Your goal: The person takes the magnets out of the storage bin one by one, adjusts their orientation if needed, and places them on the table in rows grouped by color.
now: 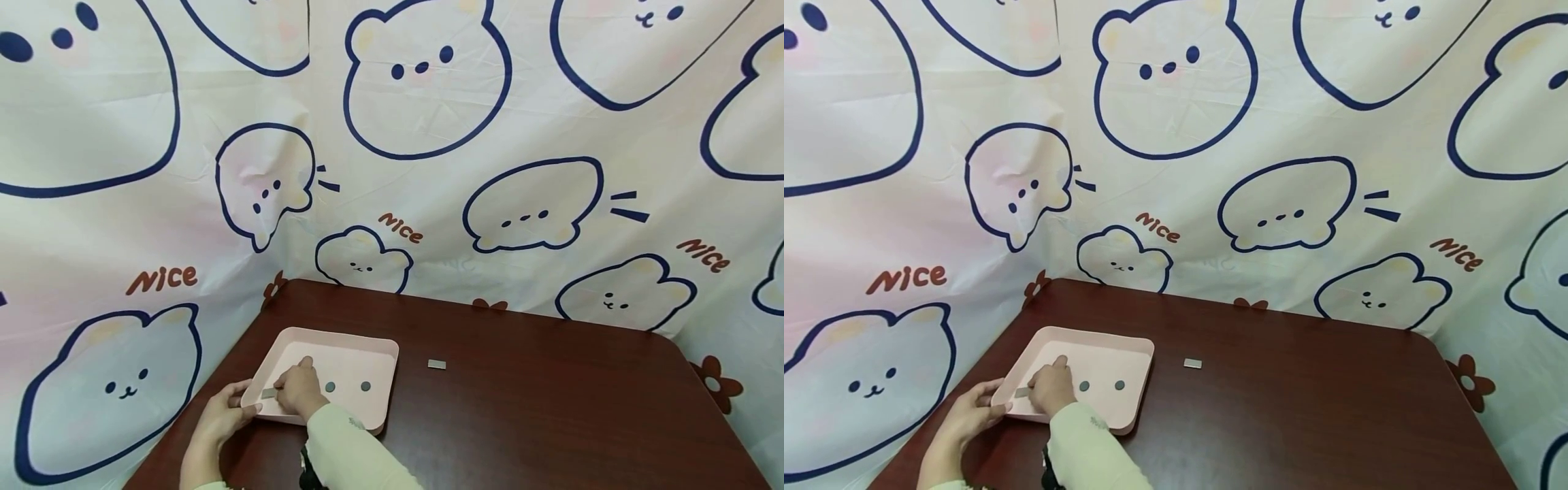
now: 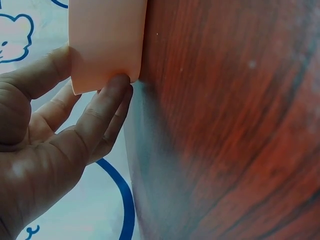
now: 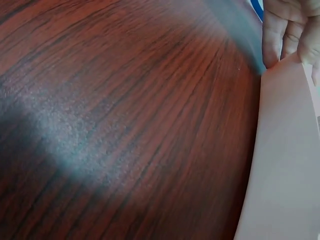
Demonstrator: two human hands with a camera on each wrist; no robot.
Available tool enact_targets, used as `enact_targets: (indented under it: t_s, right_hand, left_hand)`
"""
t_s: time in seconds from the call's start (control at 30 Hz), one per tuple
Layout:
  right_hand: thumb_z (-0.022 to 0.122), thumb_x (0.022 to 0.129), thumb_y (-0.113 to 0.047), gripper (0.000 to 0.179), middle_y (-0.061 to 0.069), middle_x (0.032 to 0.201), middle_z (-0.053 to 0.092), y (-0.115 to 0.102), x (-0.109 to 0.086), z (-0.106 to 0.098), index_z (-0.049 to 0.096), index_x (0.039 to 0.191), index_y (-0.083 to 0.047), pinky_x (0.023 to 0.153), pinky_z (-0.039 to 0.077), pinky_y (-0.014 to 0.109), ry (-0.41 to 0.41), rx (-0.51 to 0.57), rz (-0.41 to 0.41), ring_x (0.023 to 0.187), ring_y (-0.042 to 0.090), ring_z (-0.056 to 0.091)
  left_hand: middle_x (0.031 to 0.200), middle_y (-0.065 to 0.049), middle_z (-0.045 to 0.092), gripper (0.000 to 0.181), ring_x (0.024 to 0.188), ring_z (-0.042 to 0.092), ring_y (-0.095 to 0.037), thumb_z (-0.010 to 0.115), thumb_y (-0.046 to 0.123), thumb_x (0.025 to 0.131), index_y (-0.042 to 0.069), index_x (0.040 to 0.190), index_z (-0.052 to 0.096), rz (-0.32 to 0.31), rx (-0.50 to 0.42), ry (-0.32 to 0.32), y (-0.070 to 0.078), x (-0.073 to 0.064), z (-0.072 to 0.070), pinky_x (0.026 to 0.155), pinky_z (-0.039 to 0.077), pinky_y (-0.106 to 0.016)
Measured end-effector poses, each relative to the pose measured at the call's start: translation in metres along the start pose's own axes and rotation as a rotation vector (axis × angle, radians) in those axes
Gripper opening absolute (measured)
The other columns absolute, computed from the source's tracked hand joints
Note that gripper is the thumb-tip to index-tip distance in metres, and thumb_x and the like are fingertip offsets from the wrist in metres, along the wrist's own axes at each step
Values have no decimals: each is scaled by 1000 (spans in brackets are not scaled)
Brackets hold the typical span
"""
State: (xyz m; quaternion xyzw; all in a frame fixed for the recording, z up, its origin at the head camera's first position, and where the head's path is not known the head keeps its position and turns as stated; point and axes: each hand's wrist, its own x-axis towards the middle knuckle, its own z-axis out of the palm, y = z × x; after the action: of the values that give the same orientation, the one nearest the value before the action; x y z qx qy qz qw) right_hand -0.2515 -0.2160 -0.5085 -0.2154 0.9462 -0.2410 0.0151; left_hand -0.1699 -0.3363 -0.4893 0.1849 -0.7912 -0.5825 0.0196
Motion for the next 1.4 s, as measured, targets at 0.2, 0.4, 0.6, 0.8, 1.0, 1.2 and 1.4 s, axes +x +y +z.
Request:
enact_targets:
  t_s: [0.2, 0.4, 0.6, 0.8, 1.0, 1.2, 1.4]
  right_hand:
    - [79, 64, -16, 12, -7, 69, 46, 7, 6, -6, 75, 71, -25, 60, 36, 11, 10, 51, -24, 74, 5, 40]
    - [75, 61, -5, 14, -6, 72, 40, 13, 5, -9, 66, 57, -14, 60, 36, 14, -30, 186, -3, 67, 6, 37]
    - [77, 63, -9, 16, -7, 71, 41, 21, 2, -10, 65, 54, -14, 63, 37, 14, -36, 202, -35, 68, 5, 36]
    - [75, 61, -8, 13, -7, 71, 41, 29, -1, -14, 66, 54, -15, 55, 37, 17, -49, 183, -71, 68, 5, 38]
    - [73, 66, -6, 12, -11, 58, 50, 35, -3, -17, 68, 58, -14, 55, 37, 15, -74, 296, -104, 61, 2, 40]
    - [73, 71, -2, 8, -10, 58, 55, 44, -2, -27, 68, 67, -7, 54, 38, 18, -118, 586, -53, 56, 4, 45]
    - [73, 69, -1, 8, -8, 59, 56, 51, -9, -37, 67, 69, -7, 47, 39, 19, -88, 775, -69, 54, 4, 47]
  left_hand:
    - [86, -17, 58, 60, 71, 57, -16, 64, -12, 77, -16, 130, 36, 13, 5, 11, 4, 1, 0, 60, 49, -24]
    - [80, -12, 59, 61, 68, 57, -14, 64, -12, 76, -17, 129, 36, 14, 7, 17, 1, -1, -1, 58, 48, -23]
    - [84, -15, 58, 62, 70, 57, -15, 64, -12, 76, -16, 130, 35, 7, 3, 16, 0, -2, -2, 60, 49, -23]
    - [90, -21, 57, 62, 72, 57, -16, 65, -11, 77, -15, 131, 35, 0, 21, 13, 4, -1, -1, 62, 50, -25]
    - [91, -22, 57, 63, 72, 57, -16, 65, -11, 77, -15, 131, 34, -6, 11, 13, 2, 0, 0, 61, 50, -24]
    - [91, -22, 55, 64, 71, 56, -15, 66, -10, 77, -14, 132, 34, -10, 13, 20, 2, 1, -2, 61, 49, -23]
    - [88, -19, 55, 64, 71, 56, -14, 66, -8, 78, -15, 132, 34, -11, -2, 9, 1, 0, -1, 61, 49, -23]
